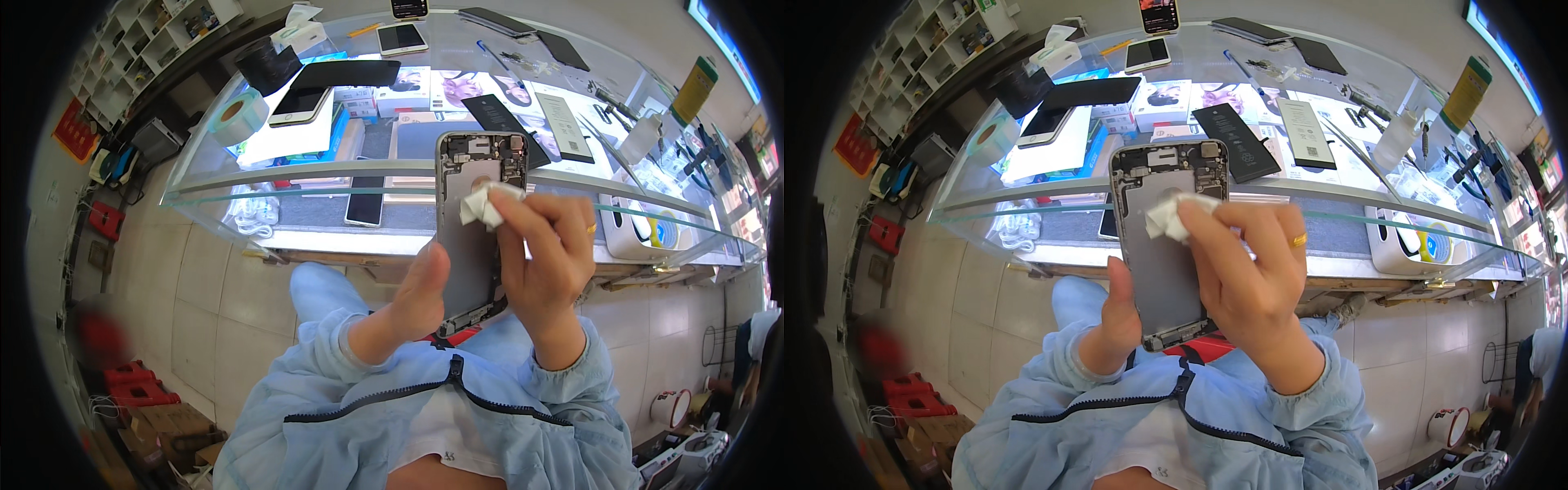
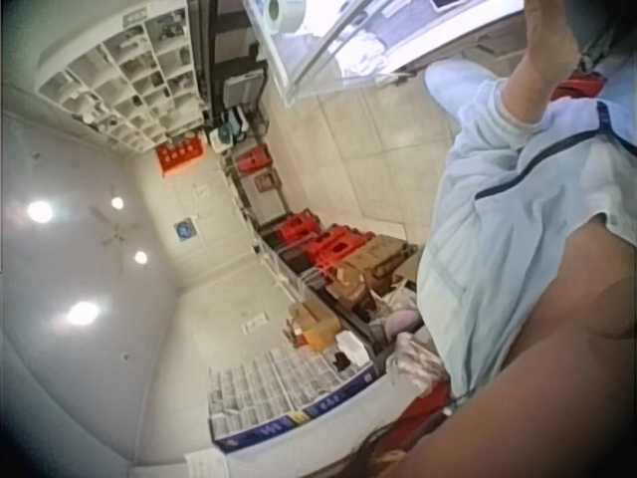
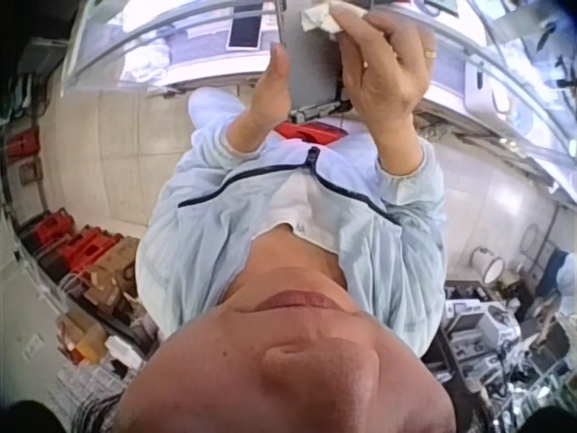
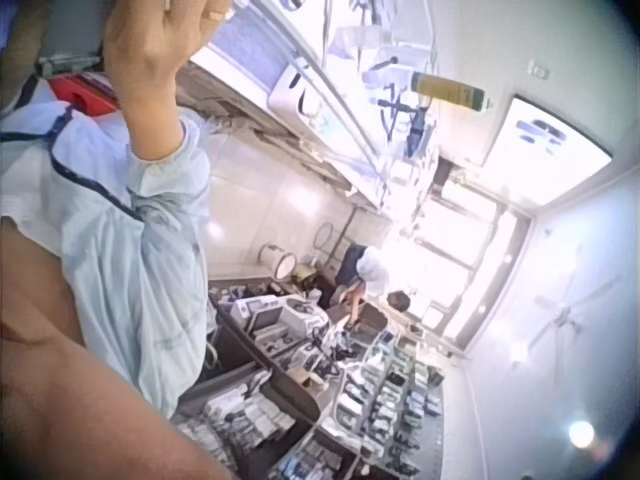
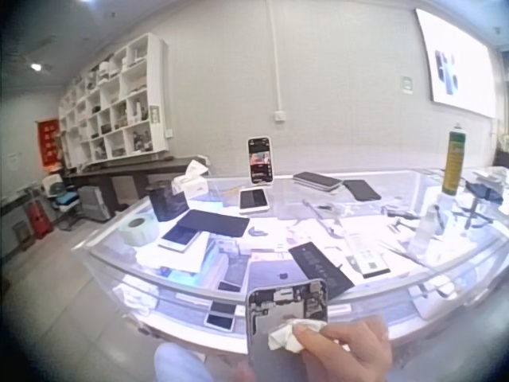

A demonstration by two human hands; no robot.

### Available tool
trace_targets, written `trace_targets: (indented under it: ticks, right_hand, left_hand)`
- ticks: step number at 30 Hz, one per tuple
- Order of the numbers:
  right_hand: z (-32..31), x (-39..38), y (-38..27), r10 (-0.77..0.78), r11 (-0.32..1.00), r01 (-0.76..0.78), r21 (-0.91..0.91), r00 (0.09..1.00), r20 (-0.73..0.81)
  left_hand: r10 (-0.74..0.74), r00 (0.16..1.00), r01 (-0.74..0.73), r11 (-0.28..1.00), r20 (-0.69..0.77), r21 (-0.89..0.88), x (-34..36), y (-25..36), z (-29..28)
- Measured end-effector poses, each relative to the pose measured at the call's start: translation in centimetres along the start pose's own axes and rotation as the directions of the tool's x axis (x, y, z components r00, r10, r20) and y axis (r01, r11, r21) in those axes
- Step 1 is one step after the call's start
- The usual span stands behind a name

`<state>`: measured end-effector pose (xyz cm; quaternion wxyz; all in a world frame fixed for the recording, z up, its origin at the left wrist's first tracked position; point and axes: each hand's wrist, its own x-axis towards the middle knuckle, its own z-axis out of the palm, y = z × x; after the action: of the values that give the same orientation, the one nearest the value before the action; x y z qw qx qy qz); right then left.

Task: The person removes the battery from a smartphone using a metal spudger, cleans the interior with a white cloth, and then installs a new battery. They connect the battery cable and reattach the screen assembly to the phone body.

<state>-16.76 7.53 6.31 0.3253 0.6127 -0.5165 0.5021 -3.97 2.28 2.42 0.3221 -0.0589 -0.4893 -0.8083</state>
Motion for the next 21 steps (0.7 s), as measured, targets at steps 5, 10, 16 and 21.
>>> trace_targets:
  ticks: [5, 10, 16, 21]
  right_hand:
    - [-0.4, -2.1, -0.9, 0.084, 0.995, -0.085, 0.053, 0.996, 0.038]
    - [-0.4, -0.6, 0.0, 0.081, 0.996, -0.081, 0.030, 0.997, 0.011]
    - [-0.7, -3.6, -2.1, 0.101, 0.979, -0.128, 0.156, 0.981, 0.167]
    - [-1.2, -0.2, 0.8, 0.116, 0.992, -0.116, 0.043, 0.993, 0.016]
  left_hand:
    - [0.017, 0.991, -0.001, 0.993, 0.134, -0.116, 0.2, -0.8, -1.0]
    - [-0.043, 0.998, 0.043, 0.999, 0.050, -0.008, -0.6, -1.1, -0.2]
    - [-0.051, 0.997, 0.059, 0.989, 0.062, -0.138, 0.6, -0.5, -1.1]
    - [-0.144, 0.985, 0.154, 0.981, -0.096, 0.114, -0.4, -0.7, 1.0]
